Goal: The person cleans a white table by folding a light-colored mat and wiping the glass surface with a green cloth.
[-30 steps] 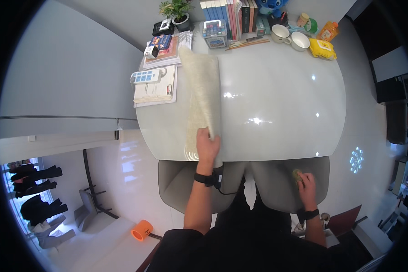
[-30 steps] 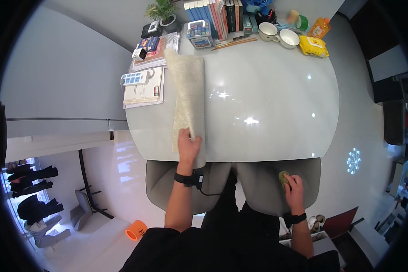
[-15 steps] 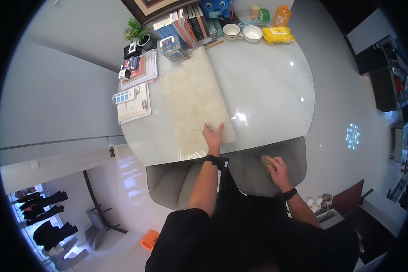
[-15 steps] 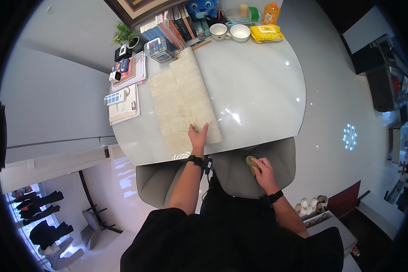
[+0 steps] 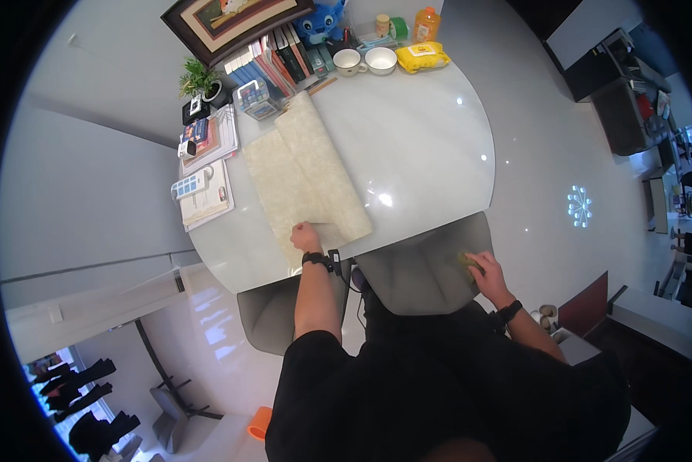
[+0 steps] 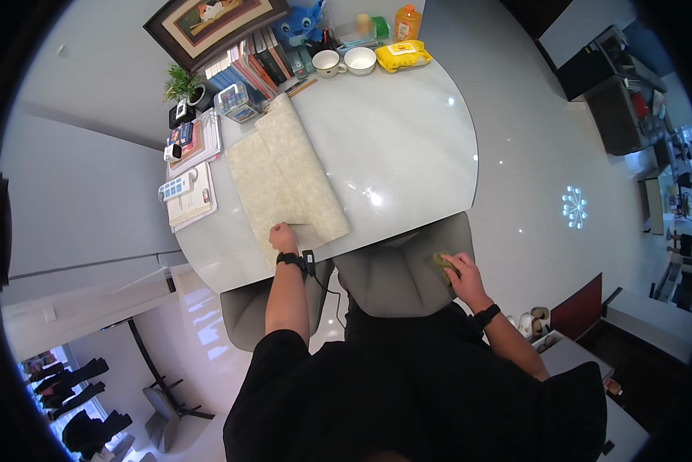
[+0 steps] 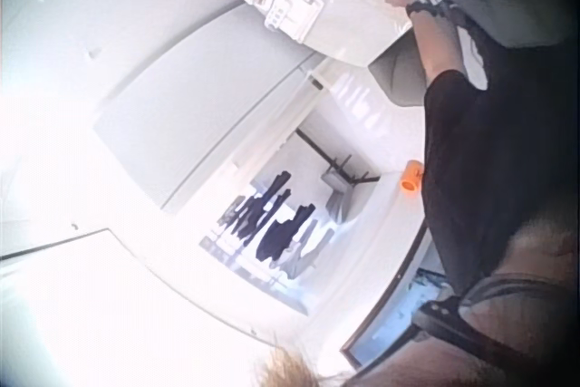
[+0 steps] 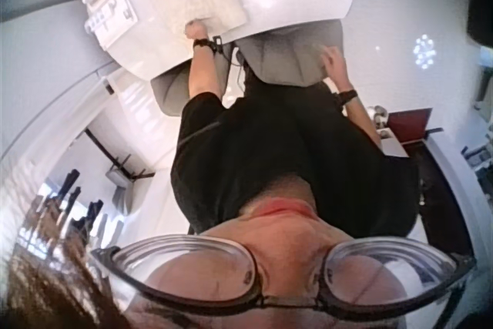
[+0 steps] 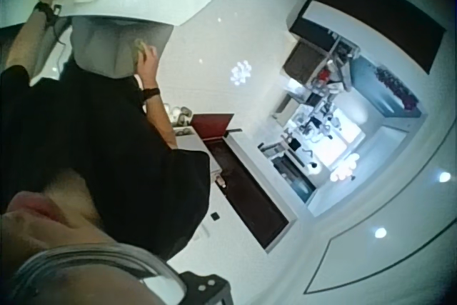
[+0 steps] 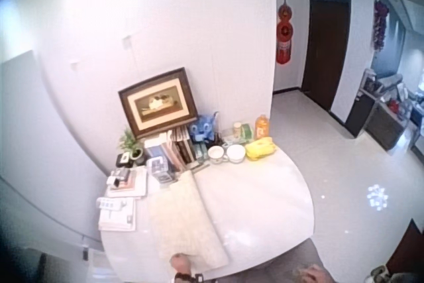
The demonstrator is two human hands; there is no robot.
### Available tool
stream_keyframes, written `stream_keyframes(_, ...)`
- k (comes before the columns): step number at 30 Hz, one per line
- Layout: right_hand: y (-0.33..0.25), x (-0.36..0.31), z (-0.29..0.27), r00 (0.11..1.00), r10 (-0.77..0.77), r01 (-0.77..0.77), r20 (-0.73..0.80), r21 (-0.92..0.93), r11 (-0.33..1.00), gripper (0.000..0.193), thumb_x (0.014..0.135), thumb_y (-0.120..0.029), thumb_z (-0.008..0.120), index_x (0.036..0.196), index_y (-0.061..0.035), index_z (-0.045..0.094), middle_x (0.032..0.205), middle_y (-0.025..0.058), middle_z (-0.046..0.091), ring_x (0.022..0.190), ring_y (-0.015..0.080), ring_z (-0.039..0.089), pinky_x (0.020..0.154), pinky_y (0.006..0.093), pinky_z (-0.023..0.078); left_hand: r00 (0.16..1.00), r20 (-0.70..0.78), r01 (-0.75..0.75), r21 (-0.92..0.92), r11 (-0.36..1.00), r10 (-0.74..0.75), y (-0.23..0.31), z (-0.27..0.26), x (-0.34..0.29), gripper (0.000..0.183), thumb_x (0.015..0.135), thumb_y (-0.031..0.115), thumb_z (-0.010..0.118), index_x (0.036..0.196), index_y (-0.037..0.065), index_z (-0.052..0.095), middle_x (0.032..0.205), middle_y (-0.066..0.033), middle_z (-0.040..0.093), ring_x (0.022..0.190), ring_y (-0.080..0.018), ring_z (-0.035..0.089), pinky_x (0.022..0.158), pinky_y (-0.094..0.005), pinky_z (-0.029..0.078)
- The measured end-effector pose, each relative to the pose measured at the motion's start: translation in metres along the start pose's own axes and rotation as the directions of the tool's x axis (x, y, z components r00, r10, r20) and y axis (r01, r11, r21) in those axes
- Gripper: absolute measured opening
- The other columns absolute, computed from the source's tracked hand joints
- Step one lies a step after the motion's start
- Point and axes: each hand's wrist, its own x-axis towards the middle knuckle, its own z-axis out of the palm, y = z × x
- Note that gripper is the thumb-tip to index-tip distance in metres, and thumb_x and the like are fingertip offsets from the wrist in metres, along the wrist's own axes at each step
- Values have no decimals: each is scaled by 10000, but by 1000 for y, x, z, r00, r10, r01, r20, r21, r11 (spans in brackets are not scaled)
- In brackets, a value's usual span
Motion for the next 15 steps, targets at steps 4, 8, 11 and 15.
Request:
stream_keyframes(4, -20, 13, 15, 998, -56, 54, 27, 67, 996, 351, 921, -17, 707, 1270, -56, 710, 1049, 143, 639, 941, 326, 650, 832, 383, 540, 960, -138, -279, -543, 792, 244, 35, -14, 17, 144, 964, 144, 552, 955, 0, 546, 816, -60, 545, 719, -191, 491, 699, -376, 458)
stream_keyframes(8, -18, 14, 15, 996, -82, 80, 29, 47, 996, 354, 924, -12, 711, 1274, -60, 713, 1042, 137, 635, 914, 303, 647, 794, 364, 544, 903, -82, -383, -602, 701, 422, 121, -5, -74, 100, 1003, 98, 513, 1041, 9, 487, 793, -113, 520, 721, -234, 516, 696, -393, 460)
stream_keyframes(11, -18, 14, 15, 993, -110, 107, 49, 63, 992, 360, 924, -5, 710, 1279, -60, 712, 1044, 136, 633, 908, 297, 646, 784, 359, 543, 820, -37, -454, -649, 610, 571, 182, -20, -143, 145, 1012, 109, 538, 1108, 7, 499, 798, -189, 586, 684, -327, 581, 678, -456, 491)
stream_keyframes(15, -20, 16, 21, 995, -90, 83, 50, 131, 988, 366, 924, 4, 704, 1285, -54, 710, 1055, 134, 632, 911, 299, 646, 791, 360, 543, 547, 177, -558, -652, 514, 818, 211, -12, -184, 172, 1019, 93, 559, 1166, 27, 499, 860, -191, 640, 769, -259, 662, 729, -410, 527)
